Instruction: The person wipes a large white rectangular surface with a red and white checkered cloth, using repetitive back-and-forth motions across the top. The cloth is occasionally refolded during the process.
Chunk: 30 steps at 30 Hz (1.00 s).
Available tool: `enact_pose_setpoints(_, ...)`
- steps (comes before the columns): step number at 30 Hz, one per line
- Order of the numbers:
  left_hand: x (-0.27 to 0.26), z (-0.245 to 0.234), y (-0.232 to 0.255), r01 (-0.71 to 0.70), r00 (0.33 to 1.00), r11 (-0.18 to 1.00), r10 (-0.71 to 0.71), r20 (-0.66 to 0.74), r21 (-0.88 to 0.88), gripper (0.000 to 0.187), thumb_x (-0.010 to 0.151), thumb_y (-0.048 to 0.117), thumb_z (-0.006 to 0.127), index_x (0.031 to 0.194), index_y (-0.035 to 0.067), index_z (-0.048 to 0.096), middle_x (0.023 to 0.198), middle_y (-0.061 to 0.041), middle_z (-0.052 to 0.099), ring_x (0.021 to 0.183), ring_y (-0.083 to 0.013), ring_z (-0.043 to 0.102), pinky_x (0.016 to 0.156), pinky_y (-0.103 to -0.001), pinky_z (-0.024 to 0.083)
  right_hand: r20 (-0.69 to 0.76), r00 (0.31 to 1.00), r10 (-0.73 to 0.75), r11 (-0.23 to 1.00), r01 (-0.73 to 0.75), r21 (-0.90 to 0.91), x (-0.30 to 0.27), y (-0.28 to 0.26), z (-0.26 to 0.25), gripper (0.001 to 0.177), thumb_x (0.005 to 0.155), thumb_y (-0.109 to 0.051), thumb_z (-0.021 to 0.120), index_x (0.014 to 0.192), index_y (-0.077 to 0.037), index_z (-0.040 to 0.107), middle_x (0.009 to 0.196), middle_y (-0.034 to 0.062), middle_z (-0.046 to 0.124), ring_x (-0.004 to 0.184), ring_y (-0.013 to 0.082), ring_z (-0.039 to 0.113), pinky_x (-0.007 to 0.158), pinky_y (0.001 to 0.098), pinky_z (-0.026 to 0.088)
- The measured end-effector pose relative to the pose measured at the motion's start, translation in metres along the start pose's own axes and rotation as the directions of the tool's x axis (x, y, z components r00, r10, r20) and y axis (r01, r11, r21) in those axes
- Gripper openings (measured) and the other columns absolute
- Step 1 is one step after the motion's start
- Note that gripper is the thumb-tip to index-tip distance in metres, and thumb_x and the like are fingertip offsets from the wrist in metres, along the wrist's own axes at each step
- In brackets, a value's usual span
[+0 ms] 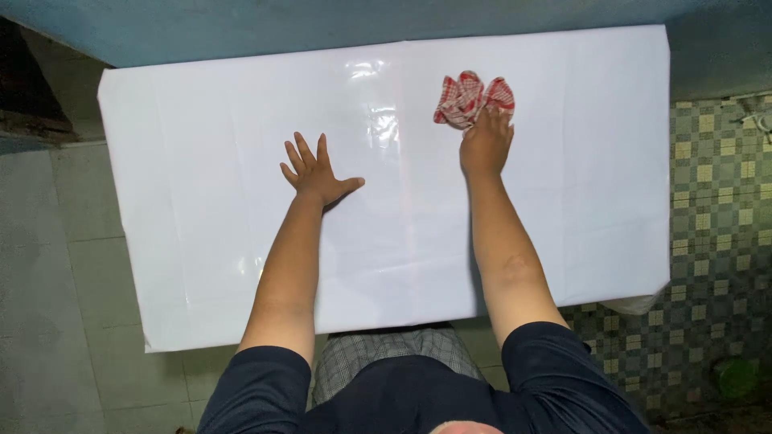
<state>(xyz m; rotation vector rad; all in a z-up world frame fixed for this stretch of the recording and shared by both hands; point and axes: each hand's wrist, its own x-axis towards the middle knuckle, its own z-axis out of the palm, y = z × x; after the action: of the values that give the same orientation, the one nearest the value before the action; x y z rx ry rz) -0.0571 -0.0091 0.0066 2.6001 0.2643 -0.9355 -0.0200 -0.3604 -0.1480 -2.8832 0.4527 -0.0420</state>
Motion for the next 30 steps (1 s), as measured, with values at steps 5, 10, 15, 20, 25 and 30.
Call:
enact_pose_setpoints(5, 0.017, 0.006, -0.010, -0.021, 0.998, 0.997, 0.017, 0.053, 0.071, 0.143, 0.062, 0.058, 0.090, 0.165, 0.023, -0.004, 0.166, -0.018, -0.024, 0.150, -0.0396, -0.026, 0.117, -0.064, -0.015, -0.116, 0.992, 0.055, 0.995, -0.045, 0.087, -0.004, -0.029, 0.008, 0.050, 0.095, -0.017, 0.058, 0.144, -0.006, 0.055, 0.157, 0.0157, 0.045, 0.147, 0.0354, 0.035, 0.123, 0.0493, 0.022)
enact_pose_setpoints(10, 0.026, 0.009, -0.010, -0.009, 0.997, 0.997, 0.003, 0.076, 0.083, 0.144, 0.063, 0.052, 0.091, 0.165, 0.021, -0.006, 0.164, -0.019, -0.027, 0.148, -0.0410, -0.029, 0.114, -0.065, -0.017, -0.173, 0.968, -0.181, 0.973, 0.202, 0.110, -0.066, -0.143, 0.022, 0.047, 0.087, -0.012, 0.065, 0.131, 0.005, 0.064, 0.138, 0.0261, 0.062, 0.134, 0.0414, 0.053, 0.120, 0.0488, 0.031)
enact_pose_setpoints(15, 0.052, 0.035, -0.026, 0.008, 0.999, 0.996, -0.012, 0.046, 0.092, 0.151, 0.056, 0.058, 0.092, 0.164, 0.019, -0.006, 0.161, -0.015, -0.034, 0.144, -0.0385, -0.035, 0.115, -0.066, -0.018, -0.080, 0.804, -0.590, 0.771, 0.590, 0.240, -0.112, -0.200, 0.012, 0.039, 0.098, -0.029, 0.059, 0.127, -0.006, 0.069, 0.142, 0.0136, 0.062, 0.138, 0.0329, 0.051, 0.121, 0.0483, 0.032)
enact_pose_setpoints(20, 0.011, 0.007, -0.009, -0.030, 0.999, 0.999, 0.029, 0.019, 0.026, 0.142, 0.064, 0.052, 0.090, 0.165, 0.020, -0.005, 0.166, -0.017, -0.024, 0.149, -0.0387, -0.027, 0.118, -0.061, -0.015, -0.079, 0.898, -0.434, 0.892, 0.440, 0.100, -0.069, -0.132, -0.003, 0.040, 0.092, -0.022, 0.063, 0.129, -0.008, 0.070, 0.137, 0.0160, 0.066, 0.136, 0.0343, 0.053, 0.119, 0.0537, 0.030)
enact_pose_setpoints(25, -0.004, 0.015, -0.013, -0.056, 0.997, 0.997, 0.059, -0.058, 0.047, 0.133, 0.072, 0.054, 0.086, 0.165, 0.016, -0.002, 0.167, -0.018, -0.019, 0.152, -0.0367, -0.023, 0.120, -0.058, -0.014, -0.345, 0.918, -0.198, 0.980, 0.177, -0.093, -0.029, -0.015, -0.004, 0.035, 0.091, -0.017, 0.064, 0.123, -0.005, 0.071, 0.132, 0.0159, 0.068, 0.133, 0.0393, 0.053, 0.110, 0.0616, 0.031)
enact_pose_setpoints(30, -0.013, 0.038, -0.021, -0.016, 0.996, 0.998, 0.022, -0.091, 0.069, 0.101, 0.090, 0.060, 0.067, 0.165, 0.020, 0.012, 0.168, -0.018, -0.013, 0.153, -0.0373, -0.019, 0.119, -0.059, -0.015, -0.079, 0.994, 0.082, 0.993, -0.075, 0.088, -0.032, -0.021, -0.035, 0.050, 0.101, -0.010, 0.057, 0.151, -0.015, 0.050, 0.159, 0.0184, 0.041, 0.150, 0.0412, 0.028, 0.124, 0.0515, 0.020)
